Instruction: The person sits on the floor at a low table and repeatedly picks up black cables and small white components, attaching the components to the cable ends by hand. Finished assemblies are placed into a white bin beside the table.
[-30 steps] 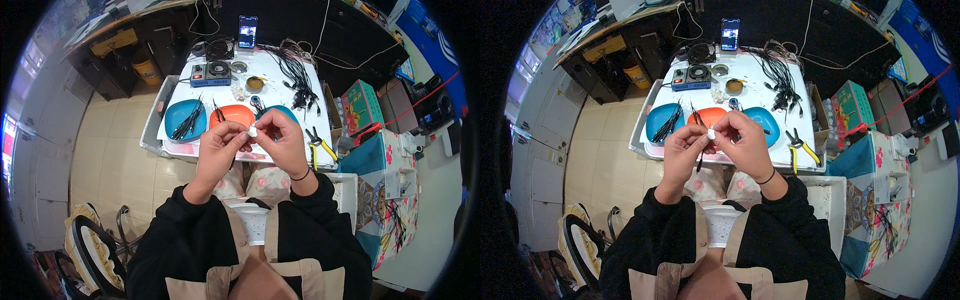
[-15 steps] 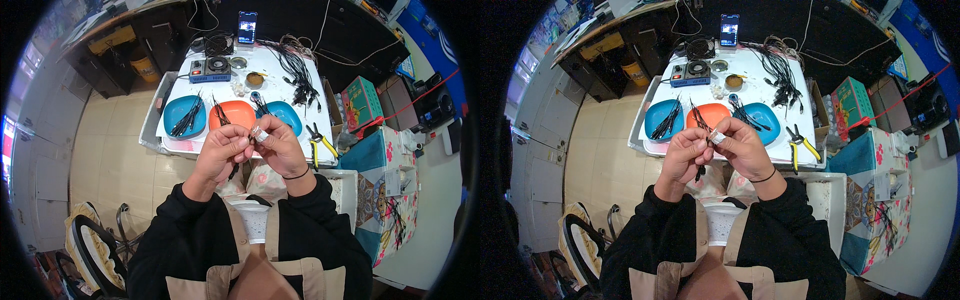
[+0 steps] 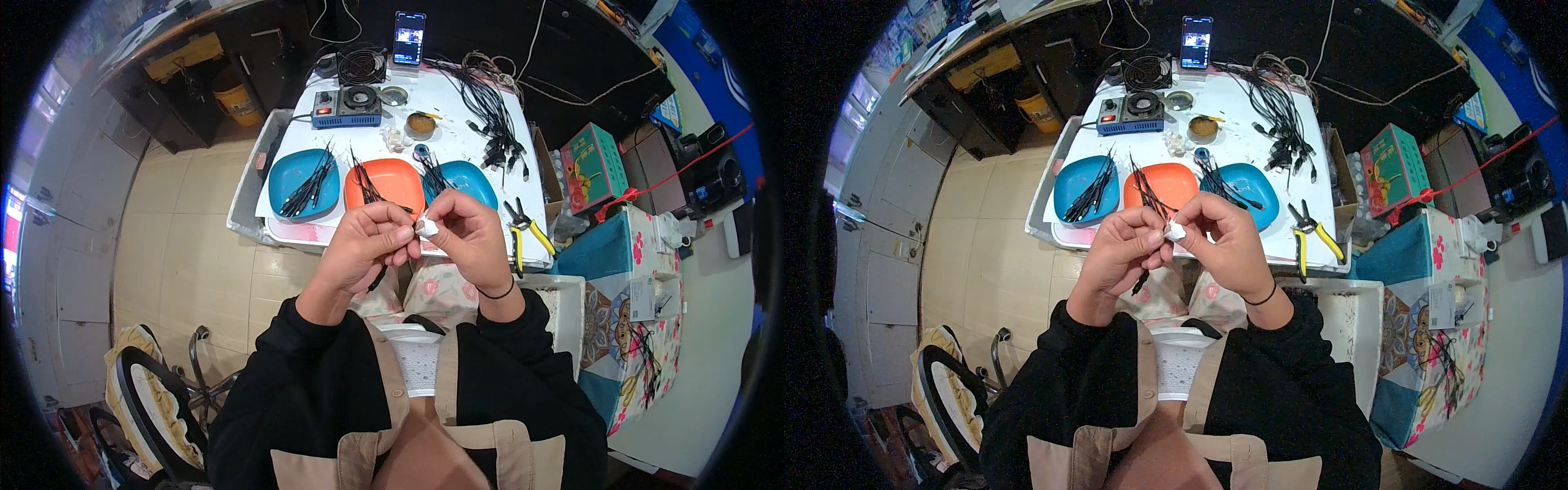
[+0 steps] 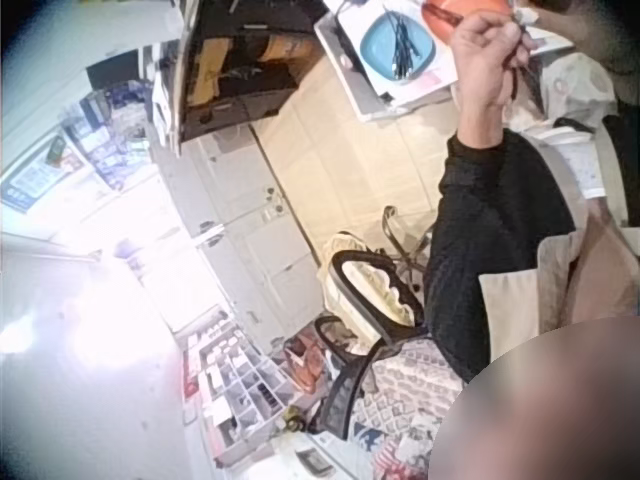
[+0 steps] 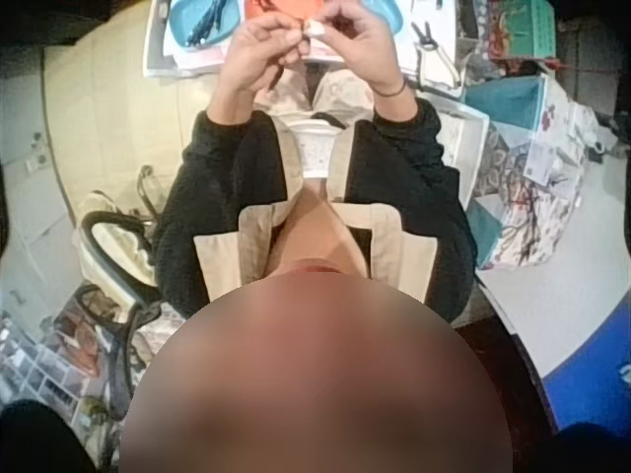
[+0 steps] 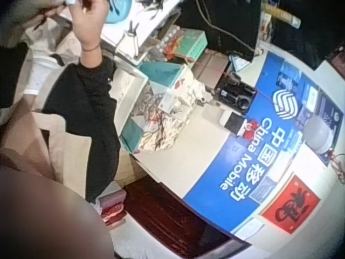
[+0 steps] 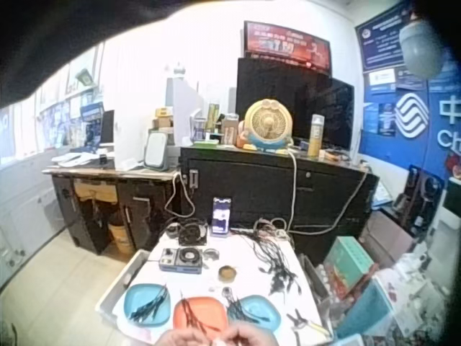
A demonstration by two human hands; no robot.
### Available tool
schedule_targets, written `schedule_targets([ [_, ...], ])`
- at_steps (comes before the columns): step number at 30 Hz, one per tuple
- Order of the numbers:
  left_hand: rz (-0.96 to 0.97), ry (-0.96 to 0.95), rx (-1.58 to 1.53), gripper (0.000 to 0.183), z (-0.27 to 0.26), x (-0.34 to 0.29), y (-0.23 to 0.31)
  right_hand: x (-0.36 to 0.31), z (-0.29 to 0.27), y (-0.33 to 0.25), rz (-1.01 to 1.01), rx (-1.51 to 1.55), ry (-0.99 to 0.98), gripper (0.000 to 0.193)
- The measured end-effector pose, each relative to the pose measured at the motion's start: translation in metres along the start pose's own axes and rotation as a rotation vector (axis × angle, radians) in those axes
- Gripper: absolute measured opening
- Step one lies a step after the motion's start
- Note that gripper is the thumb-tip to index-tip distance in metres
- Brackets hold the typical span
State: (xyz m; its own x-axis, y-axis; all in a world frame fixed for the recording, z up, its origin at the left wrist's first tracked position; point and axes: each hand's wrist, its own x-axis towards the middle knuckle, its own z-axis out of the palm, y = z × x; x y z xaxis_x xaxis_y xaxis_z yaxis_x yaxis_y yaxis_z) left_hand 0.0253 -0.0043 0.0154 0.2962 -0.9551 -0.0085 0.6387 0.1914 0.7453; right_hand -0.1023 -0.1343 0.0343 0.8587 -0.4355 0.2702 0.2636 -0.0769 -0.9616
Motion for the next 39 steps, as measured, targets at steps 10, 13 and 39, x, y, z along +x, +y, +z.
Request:
schedule_targets([
  [10, 0.010, -0.098, -0.149, 0.009, 0.002, -0.003, 0.000, -0.004, 0.003, 0.007, 0.110, 0.364, -0.044, 0.010],
  [13, 0.005, -0.106, -0.164, 0.009, 0.002, -0.005, 0.002, -0.004, 0.003, 0.006, 0.121, 0.373, -0.027, 0.012],
  [39, 0.080, 0.038, -0.038, 0.010, 0.000, -0.005, -0.004, -0.003, 0.011, 0.001, -0.236, -0.179, 0.103, 0.017],
])
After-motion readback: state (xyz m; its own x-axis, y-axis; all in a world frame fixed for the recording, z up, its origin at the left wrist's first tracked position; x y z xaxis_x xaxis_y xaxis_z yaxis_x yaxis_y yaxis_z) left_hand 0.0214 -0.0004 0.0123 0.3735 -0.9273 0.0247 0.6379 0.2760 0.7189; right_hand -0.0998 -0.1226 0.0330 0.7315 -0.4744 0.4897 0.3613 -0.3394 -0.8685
